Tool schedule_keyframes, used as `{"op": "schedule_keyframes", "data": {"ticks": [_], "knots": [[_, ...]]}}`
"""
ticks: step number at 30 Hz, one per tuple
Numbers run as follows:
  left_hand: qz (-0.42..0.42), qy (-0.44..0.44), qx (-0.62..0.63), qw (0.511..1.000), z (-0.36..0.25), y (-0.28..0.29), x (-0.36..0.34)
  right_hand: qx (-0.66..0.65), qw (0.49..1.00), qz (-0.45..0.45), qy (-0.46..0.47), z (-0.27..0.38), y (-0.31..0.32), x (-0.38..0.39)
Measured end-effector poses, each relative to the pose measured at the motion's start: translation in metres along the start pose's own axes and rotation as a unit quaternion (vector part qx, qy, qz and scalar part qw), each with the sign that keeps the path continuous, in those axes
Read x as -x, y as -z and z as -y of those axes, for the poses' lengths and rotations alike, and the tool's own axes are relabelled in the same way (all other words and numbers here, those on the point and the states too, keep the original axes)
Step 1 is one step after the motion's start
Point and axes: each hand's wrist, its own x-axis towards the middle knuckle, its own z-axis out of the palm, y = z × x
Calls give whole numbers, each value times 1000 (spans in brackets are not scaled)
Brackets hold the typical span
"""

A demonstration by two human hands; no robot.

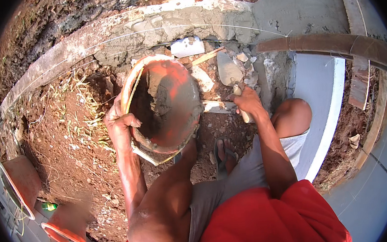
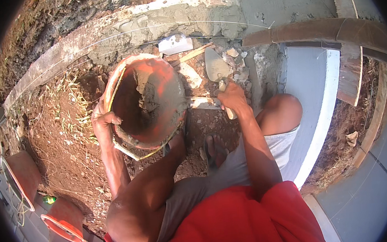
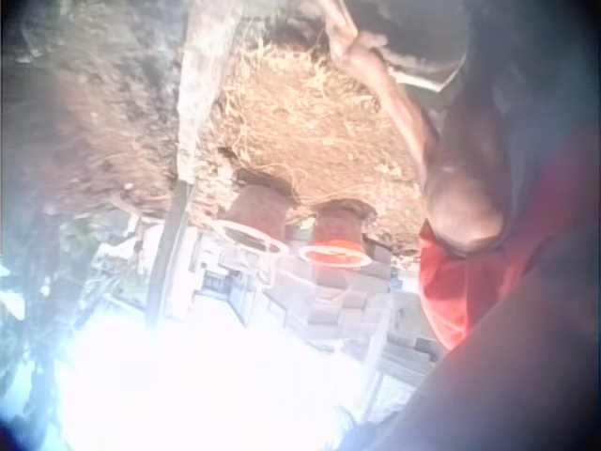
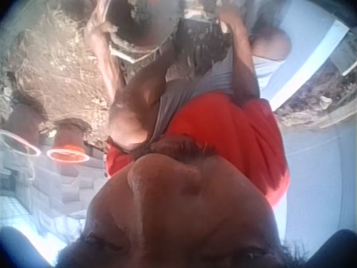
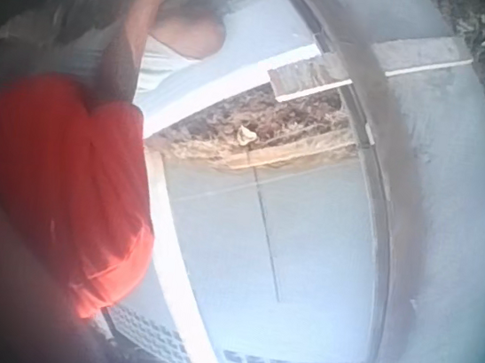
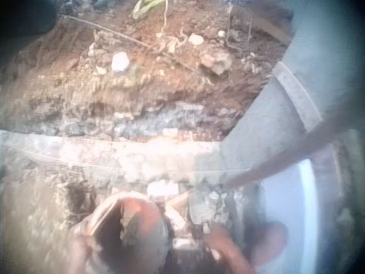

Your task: The person scoops wet cement from a bucket using a trowel and applies it to a curved concrete edge. The person repeatedly smooths the cement along the edge to create a finished surface.

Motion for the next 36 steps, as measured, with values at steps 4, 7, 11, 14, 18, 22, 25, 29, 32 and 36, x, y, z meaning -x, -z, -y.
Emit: {"op": "schedule_keyframes", "data": {"ticks": [4,7,11,14,18,22,25,29,32,36], "knots": [[28,-1,25,999,-18,-15,8,12,998,62,-3,59,72,99],[50,30,10,998,-20,-12,2,90,993,54,52,79,105,126],[128,-46,-81,987,-10,-20,-2,267,922,-44,279,90,102,102],[140,-13,-65,988,-8,-38,5,338,913,-24,230,120,38,54],[132,-50,-88,986,11,-30,2,275,903,113,310,109,-47,42],[52,-20,13,998,4,-24,14,181,903,219,322,94,-67,64],[27,-53,16,998,9,-15,19,76,889,263,367,77,-83,62],[-43,29,42,998,15,3,23,55,894,348,276,87,-26,73],[-144,40,70,986,14,15,27,19,901,346,262,106,26,85],[-169,58,21,984,1,-5,30,-12,891,418,178,133,93,58]]}}
